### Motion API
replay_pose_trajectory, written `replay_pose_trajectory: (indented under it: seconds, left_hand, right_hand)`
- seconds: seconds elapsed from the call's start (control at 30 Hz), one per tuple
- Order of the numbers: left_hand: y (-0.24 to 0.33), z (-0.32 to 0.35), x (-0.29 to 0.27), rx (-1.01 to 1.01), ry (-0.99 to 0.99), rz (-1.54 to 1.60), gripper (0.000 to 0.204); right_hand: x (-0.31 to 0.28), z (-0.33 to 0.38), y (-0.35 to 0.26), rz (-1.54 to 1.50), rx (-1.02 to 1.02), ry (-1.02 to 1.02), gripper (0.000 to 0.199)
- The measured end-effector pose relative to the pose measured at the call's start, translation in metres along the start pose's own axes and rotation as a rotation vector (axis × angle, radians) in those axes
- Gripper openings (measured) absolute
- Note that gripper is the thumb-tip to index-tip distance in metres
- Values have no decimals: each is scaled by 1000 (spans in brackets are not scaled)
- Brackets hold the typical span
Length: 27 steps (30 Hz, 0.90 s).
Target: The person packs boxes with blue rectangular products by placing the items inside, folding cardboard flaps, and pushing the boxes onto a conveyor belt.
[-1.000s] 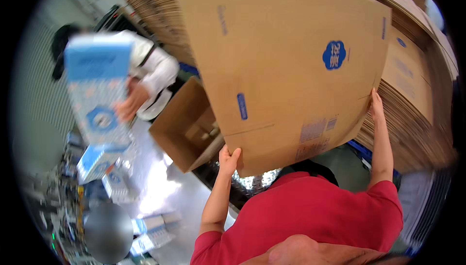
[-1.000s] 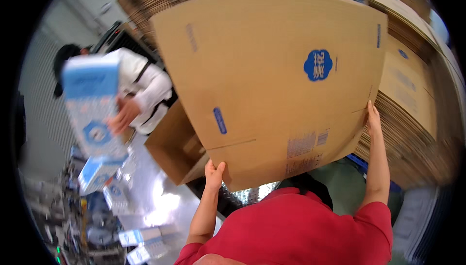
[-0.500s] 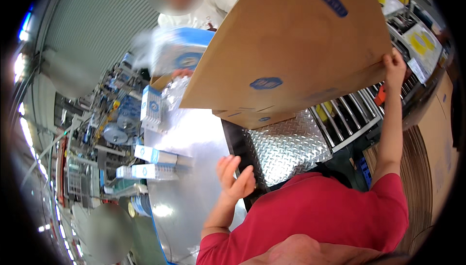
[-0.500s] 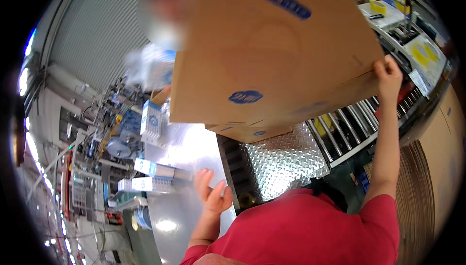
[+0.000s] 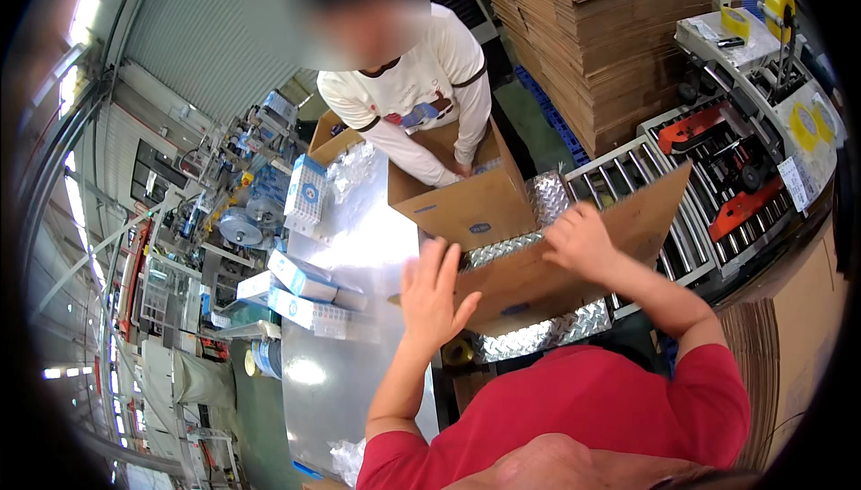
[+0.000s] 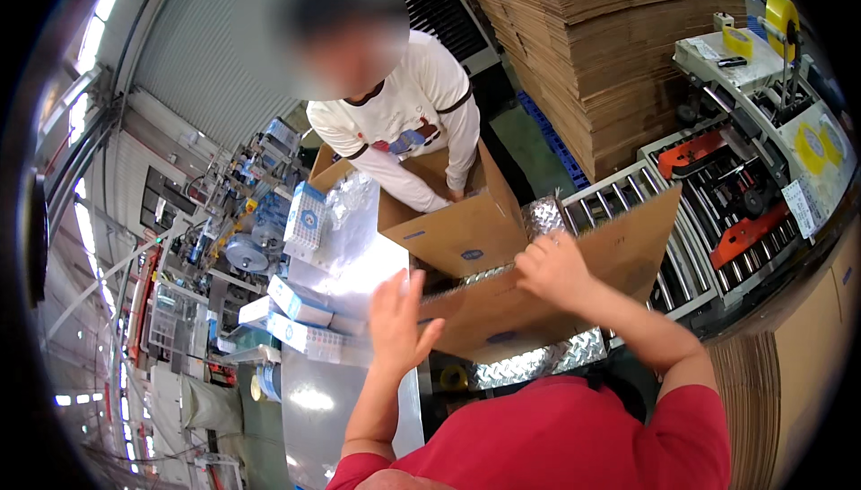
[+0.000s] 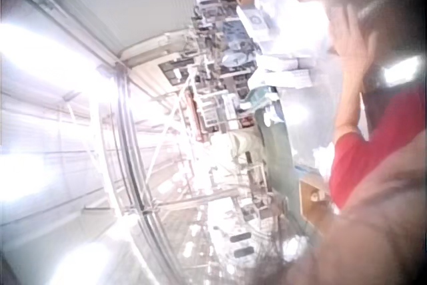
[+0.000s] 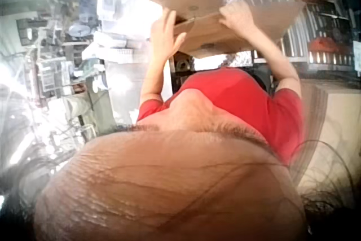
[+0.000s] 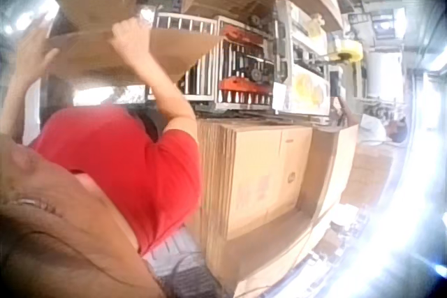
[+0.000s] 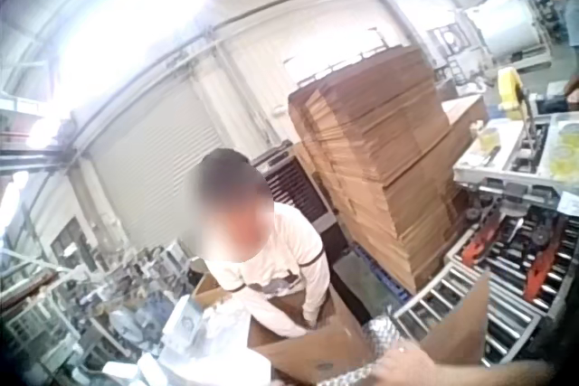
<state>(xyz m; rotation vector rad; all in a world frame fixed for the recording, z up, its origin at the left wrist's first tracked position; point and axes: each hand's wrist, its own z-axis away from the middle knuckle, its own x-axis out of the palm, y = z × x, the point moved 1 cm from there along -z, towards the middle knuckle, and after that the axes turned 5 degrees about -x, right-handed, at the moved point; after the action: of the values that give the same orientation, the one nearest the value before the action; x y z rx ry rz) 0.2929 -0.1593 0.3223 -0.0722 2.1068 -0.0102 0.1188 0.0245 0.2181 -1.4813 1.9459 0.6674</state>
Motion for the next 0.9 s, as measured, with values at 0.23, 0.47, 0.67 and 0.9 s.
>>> replay_pose_trajectory:
  seconds: [0.23, 0.47, 0.67, 0.9]
  left_hand:
    - [-22, 31, 31, -161, -851, 227, 32]
    - [-58, 26, 52, -95, -921, 241, 26]
    - [-143, 33, 20, -356, -782, -10, 34]
    - [-141, 84, 34, -650, -1106, 446, 48]
  right_hand:
    - [-84, 50, -17, 63, 64, -109, 43]
    - [-94, 90, -44, -186, 5, -110, 24]
    - [-65, 19, -29, -645, -143, -128, 18]
    - [62, -53, -109, -853, -490, -360, 24]
